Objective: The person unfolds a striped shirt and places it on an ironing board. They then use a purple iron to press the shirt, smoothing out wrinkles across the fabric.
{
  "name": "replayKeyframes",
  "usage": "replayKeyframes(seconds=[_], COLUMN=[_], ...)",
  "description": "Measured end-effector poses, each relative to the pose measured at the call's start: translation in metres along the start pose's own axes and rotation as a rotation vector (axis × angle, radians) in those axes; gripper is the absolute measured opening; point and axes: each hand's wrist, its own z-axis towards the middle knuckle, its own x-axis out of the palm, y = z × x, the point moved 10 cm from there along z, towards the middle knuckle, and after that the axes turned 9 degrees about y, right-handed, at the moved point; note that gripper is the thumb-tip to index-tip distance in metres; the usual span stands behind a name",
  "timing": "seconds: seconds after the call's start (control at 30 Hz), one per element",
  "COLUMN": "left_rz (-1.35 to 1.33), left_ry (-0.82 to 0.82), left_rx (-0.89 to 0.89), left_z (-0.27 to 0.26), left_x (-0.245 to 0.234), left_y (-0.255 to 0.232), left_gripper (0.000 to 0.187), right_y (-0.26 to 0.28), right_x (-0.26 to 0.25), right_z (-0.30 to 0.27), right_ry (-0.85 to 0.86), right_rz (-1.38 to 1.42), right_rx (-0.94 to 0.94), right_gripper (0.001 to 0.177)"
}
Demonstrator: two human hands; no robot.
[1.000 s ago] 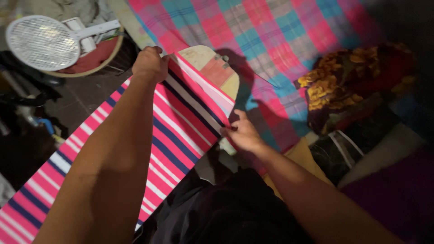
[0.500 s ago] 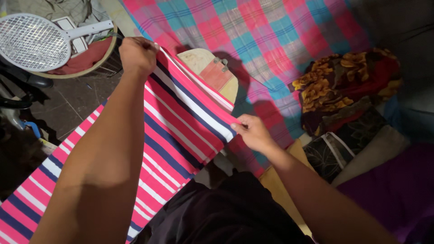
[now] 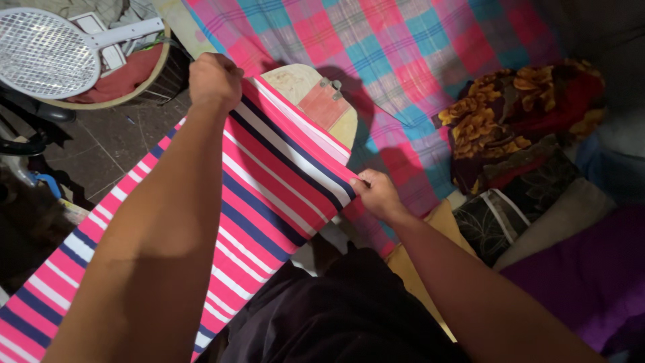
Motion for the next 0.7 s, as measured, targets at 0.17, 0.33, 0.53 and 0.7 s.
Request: replayKeyframes(seconds=[0.17, 0.33, 0.53, 0.7], left_rz=[-0.036, -0.102, 0.169, 0.257], left_ry=[-0.21, -0.448, -0.477, -0.4], left_rx=[0.118, 0.241, 0.058, -0.084], left_z=[-0.026, -0.105, -0.182, -0.192], left_x=[-0.018, -0.045, -0.074, -0.088], left_y=[-0.017, -0.006, 0.066, 0.117], left_gripper=[0.018, 0.012, 0.02, 0.027], right_y=[-0.017, -0.005, 0.132, 0.242], right_x=[0.002, -0.008, -0.016, 0.052], right_z=[0.01, 0.015, 0.02, 0.053], right_ry=[-0.009, -0.077, -0.281, -0.036], right_rz=[-0.081, 0.006, -0.246, -0.462], right_rx=[0.007, -0.158, -0.497, -0.754], right_gripper=[0.022, 0.014, 0.013, 0.03])
